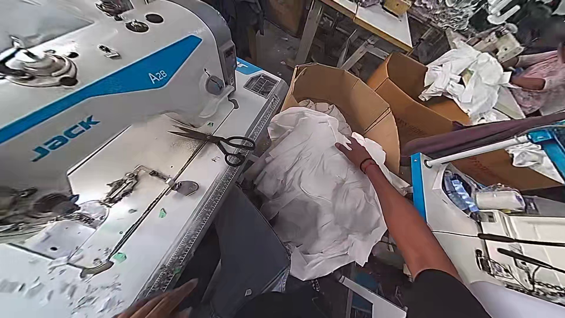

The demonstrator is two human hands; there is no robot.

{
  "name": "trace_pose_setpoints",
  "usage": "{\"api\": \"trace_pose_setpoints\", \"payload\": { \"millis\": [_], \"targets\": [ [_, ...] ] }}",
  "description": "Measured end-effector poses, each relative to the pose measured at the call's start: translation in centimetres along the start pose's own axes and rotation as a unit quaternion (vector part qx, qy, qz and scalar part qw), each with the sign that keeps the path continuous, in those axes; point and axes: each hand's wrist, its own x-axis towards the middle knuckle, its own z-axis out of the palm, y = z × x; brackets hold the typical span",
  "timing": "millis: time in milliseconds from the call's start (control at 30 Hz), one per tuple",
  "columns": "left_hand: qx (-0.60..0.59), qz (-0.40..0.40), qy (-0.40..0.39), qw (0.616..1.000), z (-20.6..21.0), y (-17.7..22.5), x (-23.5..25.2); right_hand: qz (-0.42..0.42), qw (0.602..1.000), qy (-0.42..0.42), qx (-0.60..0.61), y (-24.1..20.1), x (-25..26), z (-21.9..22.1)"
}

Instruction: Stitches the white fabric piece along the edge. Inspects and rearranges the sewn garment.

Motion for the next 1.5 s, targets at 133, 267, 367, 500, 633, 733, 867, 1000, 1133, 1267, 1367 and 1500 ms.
{"api": "trace_pose_setpoints", "payload": {
  "millis": [133,267,367,500,633,733,867,1000,1133,1267,1367,1500],
  "targets": [
    [-0.051,0.123,0.155,0.979,0.7,1.6,7.3,-0.002,0.991,0.087,-0.104,-5.2,-5.2,0.0],
    [-0.062,0.164,0.255,0.951,2.2,3.7,11.9,-0.073,0.97,0.225,0.061,-3.8,-6.9,-1.1],
    [-0.195,0.156,0.207,0.946,2.4,4.3,12.9,-0.147,0.936,0.202,0.247,-5.9,-10.6,-3.1],
    [-0.468,0.042,0.078,0.879,2.4,6.0,16.7,-0.35,0.856,-0.077,0.374,-13.7,-22.3,0.7],
    [-0.537,-0.032,0.033,0.843,6.1,7.4,20.8,-0.492,0.706,-0.463,0.213,-16.8,-29.8,4.4],
    [-0.555,-0.014,0.064,0.829,9.9,6.5,20.4,-0.511,0.708,-0.48,0.087,-16.7,-29.0,1.8],
    [-0.361,0.063,-0.084,0.927,11.6,3.3,16.8,-0.274,0.96,0.033,0.05,-12.0,-16.1,-6.2],
    [-0.189,0.181,-0.219,0.94,10.5,3.5,14.1,0.096,0.981,0.151,0.072,0.3,-2.9,-8.7],
    [-0.137,0.137,0.108,0.975,7.3,6.1,13.7,0.113,0.95,-0.002,0.291,2.3,-0.8,-6.7],
    [-0.197,0.16,0.298,0.92,0.4,8.4,14.6,-0.198,0.87,-0.175,0.416,-7.8,-11.2,-12.0],
    [-0.218,0.166,0.331,0.903,-5.1,10.2,15.9,-0.379,0.795,-0.305,0.362,-13.9,-18.0,-19.1],
    [-0.182,0.203,0.162,0.948,-8.2,8.8,18.4,-0.581,0.798,-0.078,0.14,-17.2,-23.5,-27.6]
  ]
}}
